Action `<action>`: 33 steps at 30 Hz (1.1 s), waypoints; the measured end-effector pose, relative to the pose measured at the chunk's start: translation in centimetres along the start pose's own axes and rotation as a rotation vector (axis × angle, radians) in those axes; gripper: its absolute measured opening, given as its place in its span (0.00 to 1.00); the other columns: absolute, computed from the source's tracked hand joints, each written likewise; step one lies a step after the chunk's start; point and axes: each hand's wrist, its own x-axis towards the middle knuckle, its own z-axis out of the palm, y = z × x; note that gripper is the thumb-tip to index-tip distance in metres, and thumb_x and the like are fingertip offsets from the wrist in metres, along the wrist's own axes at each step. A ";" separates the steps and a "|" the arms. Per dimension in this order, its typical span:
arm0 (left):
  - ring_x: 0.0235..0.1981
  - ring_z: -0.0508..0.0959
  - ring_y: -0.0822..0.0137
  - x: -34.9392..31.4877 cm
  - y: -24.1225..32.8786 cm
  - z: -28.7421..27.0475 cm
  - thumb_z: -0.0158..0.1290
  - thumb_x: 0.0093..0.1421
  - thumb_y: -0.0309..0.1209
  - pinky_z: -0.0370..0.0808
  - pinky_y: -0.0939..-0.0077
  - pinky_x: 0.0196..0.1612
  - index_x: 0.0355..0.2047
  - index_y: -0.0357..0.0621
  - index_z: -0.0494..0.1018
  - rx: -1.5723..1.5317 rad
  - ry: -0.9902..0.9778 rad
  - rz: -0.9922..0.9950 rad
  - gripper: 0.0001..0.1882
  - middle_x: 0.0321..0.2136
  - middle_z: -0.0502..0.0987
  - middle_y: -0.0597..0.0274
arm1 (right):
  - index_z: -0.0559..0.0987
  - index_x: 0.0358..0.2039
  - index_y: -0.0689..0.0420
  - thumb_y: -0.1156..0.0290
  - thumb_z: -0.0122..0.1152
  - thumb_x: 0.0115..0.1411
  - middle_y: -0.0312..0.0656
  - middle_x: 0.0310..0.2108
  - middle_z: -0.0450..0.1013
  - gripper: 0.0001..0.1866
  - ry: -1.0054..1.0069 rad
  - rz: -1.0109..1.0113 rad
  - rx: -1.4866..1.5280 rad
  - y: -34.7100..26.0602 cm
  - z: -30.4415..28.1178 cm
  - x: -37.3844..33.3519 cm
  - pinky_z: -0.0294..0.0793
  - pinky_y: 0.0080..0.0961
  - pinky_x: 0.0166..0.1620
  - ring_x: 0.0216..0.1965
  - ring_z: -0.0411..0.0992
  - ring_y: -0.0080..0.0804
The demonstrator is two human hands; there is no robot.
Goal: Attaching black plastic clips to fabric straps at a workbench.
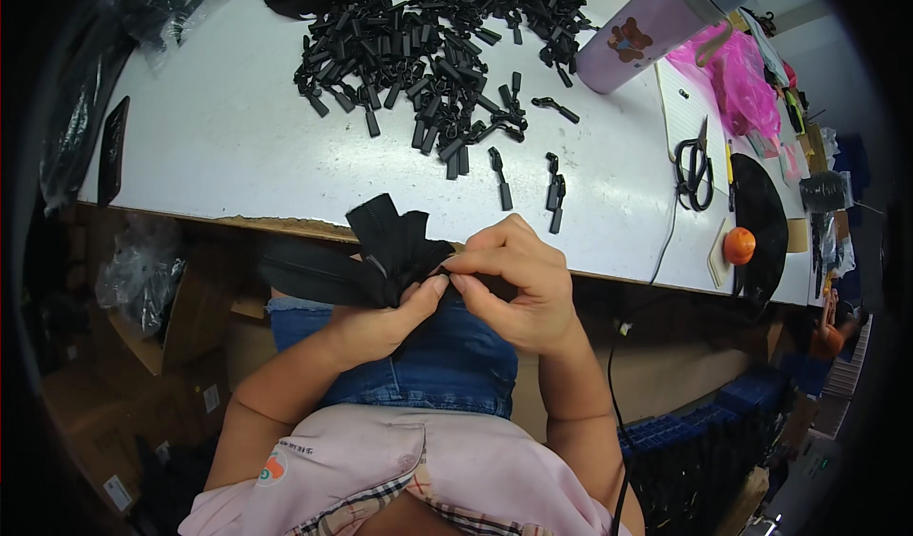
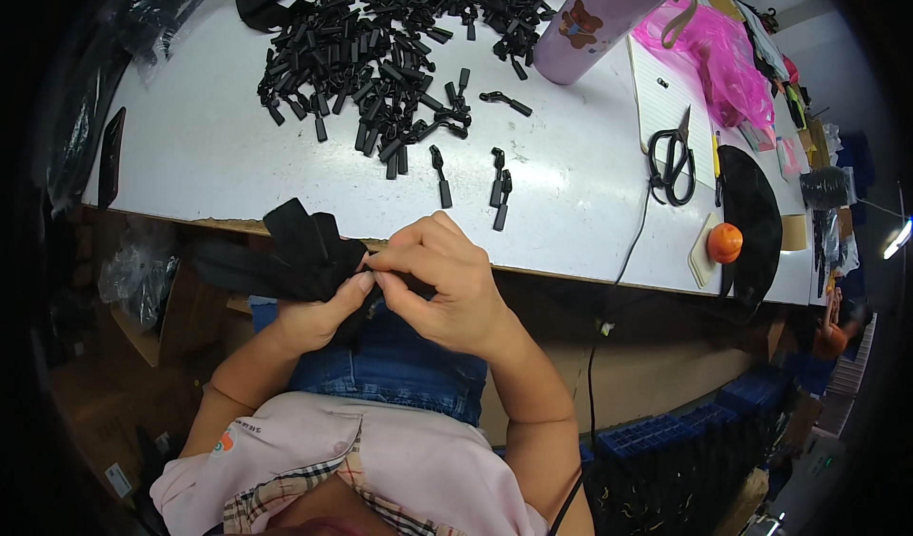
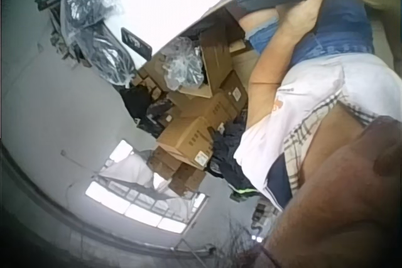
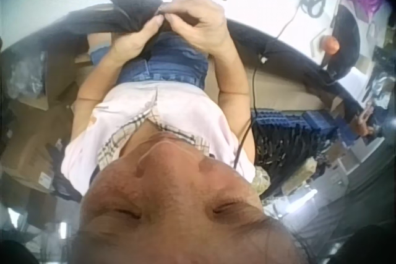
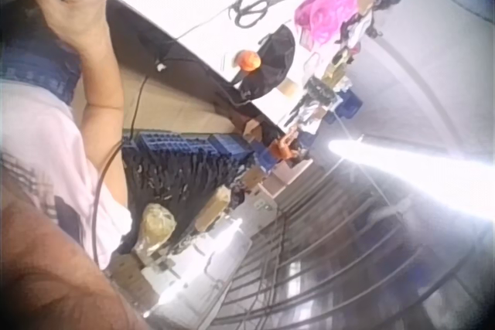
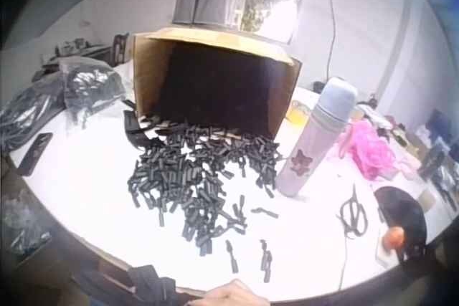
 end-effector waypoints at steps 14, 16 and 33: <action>0.26 0.68 0.79 0.1 -1.0 -0.5 0.48 0.50 0.23 0.65 0.87 0.29 0.31 0.38 0.68 -0.115 0.049 0.071 0.06 0.25 0.69 0.67 | 0.75 0.25 0.60 0.84 0.56 0.37 0.38 0.21 0.65 0.11 -0.051 -0.029 -0.115 -0.3 0.8 0.3 0.62 0.18 0.25 0.23 0.62 0.28; 0.28 0.68 0.77 0.1 -0.7 -0.2 0.46 0.51 0.22 0.65 0.86 0.32 0.32 0.37 0.68 -0.233 0.047 0.075 0.07 0.28 0.69 0.65 | 0.74 0.25 0.61 0.83 0.56 0.39 0.38 0.21 0.65 0.09 0.072 0.084 0.029 -0.4 1.6 0.0 0.62 0.16 0.24 0.22 0.62 0.24; 0.27 0.69 0.75 0.0 0.5 0.1 0.44 0.53 0.22 0.68 0.84 0.30 0.36 0.35 0.62 -0.432 0.084 0.142 0.09 0.29 0.68 0.60 | 0.69 0.29 0.65 0.80 0.52 0.50 0.35 0.22 0.66 0.05 0.269 0.523 0.894 0.1 4.5 -2.2 0.60 0.09 0.19 0.18 0.62 0.15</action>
